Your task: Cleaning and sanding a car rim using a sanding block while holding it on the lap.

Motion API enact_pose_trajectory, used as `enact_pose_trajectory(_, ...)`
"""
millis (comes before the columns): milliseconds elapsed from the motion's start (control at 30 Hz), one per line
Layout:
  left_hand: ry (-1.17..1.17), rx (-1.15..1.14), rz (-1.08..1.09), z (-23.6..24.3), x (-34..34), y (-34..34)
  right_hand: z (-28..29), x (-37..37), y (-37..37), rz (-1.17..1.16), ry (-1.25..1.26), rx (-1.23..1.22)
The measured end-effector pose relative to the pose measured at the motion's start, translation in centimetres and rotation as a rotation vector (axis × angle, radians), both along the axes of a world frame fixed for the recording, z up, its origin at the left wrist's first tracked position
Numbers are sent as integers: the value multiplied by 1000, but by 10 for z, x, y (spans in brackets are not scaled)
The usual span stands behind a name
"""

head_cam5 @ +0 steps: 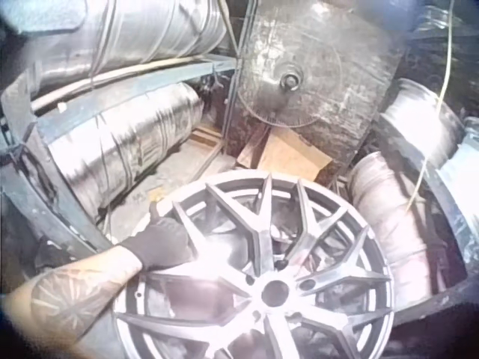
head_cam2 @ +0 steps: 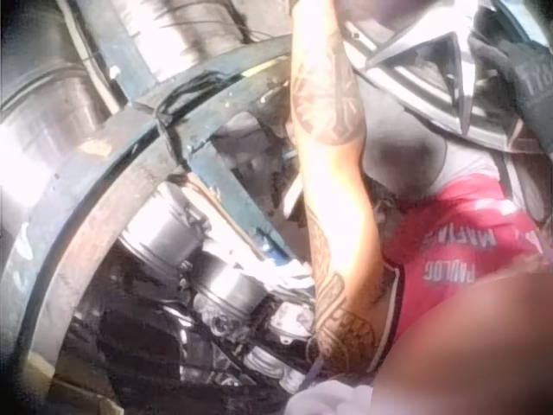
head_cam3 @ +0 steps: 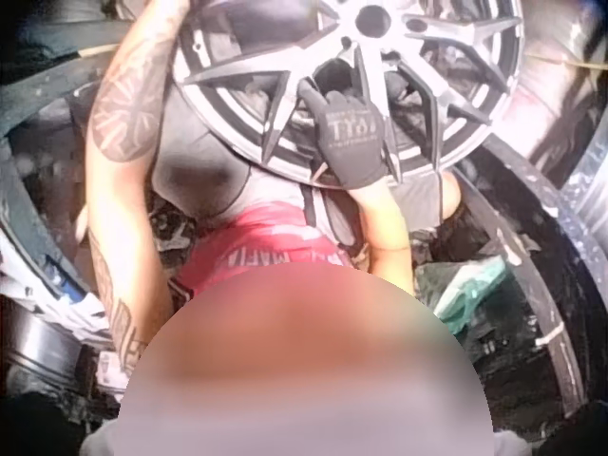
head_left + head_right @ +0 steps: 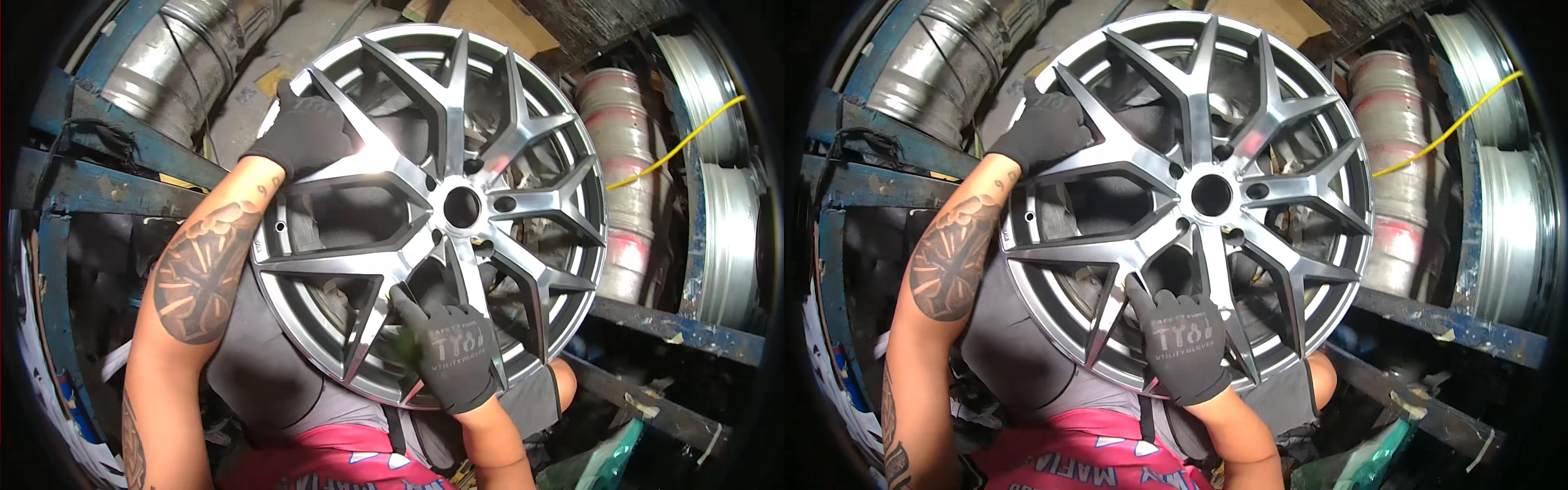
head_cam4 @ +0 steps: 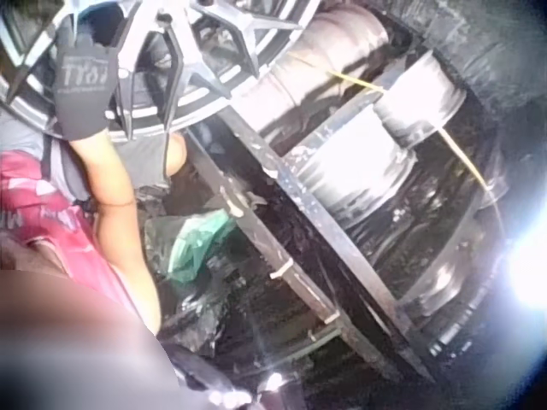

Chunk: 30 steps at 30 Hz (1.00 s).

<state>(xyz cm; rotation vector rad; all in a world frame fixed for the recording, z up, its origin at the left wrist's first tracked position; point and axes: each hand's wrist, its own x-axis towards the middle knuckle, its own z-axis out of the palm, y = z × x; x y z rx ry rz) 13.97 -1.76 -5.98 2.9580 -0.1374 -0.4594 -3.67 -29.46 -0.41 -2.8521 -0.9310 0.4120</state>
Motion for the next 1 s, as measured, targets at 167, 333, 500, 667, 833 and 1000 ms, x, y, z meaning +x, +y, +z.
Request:
enact_pose_trajectory(167, -200, -135, -10, -24, 8, 18, -8, 12, -2, 63, -134, 220)
enact_pose_trajectory(333, -9, 46, 2, -10, 8, -1, 26, 3, -22, -98, 124, 16)
enact_pose_trajectory(500, -256, -143, -55, -34, 3, 32, 1, 15, -39, -170, -1, 580)
enact_pose_trajectory(667, -213, -104, -33, -28, 5, 14, -18, 13, -46, -268, 111, 687)
enact_pose_trajectory(833, -264, -87, 14, -25, 3, 12, -23, 18, -36, -346, 53, 915)
enact_pose_trajectory(1000, -281, -34, -2, -26, 8, 13, -7, 16, -31, -852, 1022, 1335)
